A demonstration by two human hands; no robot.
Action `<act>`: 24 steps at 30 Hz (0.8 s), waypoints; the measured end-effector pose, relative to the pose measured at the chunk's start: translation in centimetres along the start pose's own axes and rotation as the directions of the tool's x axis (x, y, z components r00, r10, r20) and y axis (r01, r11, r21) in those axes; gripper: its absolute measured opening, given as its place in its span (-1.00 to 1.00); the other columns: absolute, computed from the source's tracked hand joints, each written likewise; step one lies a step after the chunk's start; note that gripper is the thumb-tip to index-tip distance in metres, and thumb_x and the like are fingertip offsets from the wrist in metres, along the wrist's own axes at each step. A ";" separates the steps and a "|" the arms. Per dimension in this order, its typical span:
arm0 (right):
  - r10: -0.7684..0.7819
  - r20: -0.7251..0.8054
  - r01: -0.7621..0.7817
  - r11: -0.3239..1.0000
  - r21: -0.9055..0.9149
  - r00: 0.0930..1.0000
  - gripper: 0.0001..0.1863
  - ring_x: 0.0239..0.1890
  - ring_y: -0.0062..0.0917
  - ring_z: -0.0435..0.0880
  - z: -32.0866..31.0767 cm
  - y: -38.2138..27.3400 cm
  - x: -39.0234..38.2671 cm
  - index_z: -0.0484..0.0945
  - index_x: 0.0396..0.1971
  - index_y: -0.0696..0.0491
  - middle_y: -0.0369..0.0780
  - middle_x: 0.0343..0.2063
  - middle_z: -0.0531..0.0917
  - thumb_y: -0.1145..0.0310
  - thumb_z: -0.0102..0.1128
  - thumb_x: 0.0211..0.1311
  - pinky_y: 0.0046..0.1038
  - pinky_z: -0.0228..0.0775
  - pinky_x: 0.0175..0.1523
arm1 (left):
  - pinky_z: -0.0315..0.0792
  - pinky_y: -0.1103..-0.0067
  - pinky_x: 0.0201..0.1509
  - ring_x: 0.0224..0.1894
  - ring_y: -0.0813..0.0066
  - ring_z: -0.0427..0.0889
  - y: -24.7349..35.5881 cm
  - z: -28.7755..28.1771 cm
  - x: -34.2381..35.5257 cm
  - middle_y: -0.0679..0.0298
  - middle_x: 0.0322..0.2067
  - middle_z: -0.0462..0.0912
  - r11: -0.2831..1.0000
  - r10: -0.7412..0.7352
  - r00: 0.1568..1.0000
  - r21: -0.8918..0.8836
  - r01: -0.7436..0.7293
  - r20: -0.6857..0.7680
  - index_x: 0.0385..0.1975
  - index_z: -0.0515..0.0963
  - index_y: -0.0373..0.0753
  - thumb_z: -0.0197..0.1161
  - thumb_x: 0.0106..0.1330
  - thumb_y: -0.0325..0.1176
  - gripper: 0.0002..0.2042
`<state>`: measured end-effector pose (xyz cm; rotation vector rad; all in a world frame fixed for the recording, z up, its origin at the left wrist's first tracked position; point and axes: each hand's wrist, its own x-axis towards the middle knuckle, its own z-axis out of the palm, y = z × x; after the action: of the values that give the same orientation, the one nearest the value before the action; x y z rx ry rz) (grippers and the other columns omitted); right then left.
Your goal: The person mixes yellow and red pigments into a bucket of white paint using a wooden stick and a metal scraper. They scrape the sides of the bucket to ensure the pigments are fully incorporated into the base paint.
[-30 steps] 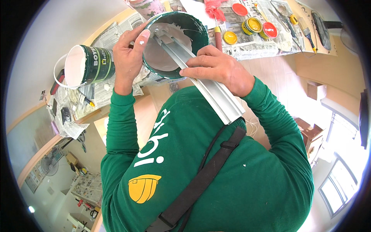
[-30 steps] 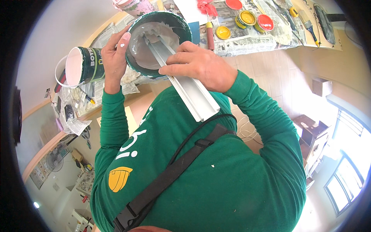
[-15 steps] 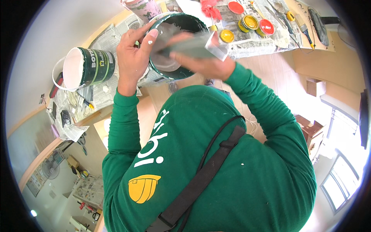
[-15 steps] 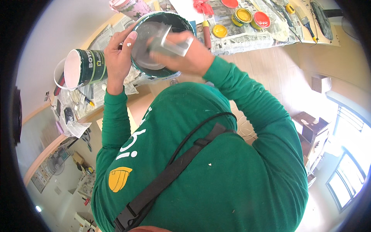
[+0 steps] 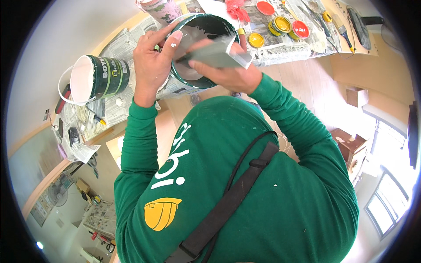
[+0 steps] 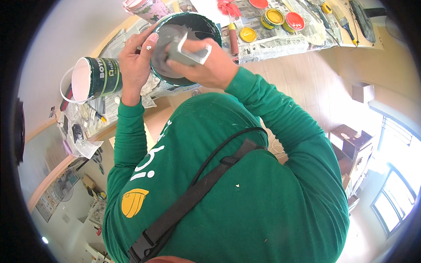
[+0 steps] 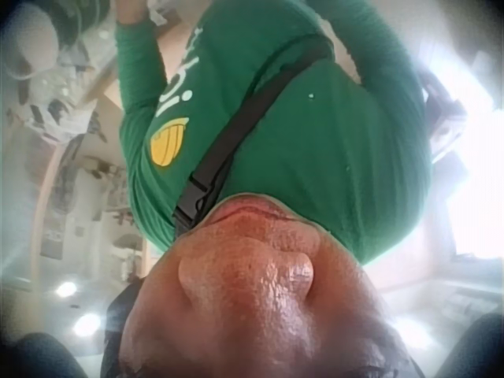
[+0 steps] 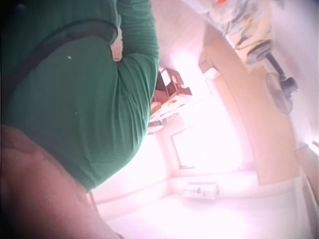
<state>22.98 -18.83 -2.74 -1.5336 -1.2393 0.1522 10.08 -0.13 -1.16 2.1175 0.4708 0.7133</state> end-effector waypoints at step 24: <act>0.070 0.031 -0.071 0.997 0.037 0.997 -0.72 -0.27 -0.07 0.83 -0.2 0.0 -0.4 0.71 -0.08 0.03 -0.05 -0.35 0.82 0.26 0.47 0.27 -0.18 0.69 -0.13 | 0.27 0.63 -0.18 -0.28 0.66 0.37 0.7 0.0 0.5 0.43 -0.39 0.42 1.000 -0.008 0.998 0.021 0.007 0.063 0.25 0.74 -0.16 0.35 0.55 -0.32 -0.67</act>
<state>22.95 -19.19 -2.89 -1.5478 -1.1992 0.2442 10.57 -0.25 -0.42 2.1502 0.4534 0.6383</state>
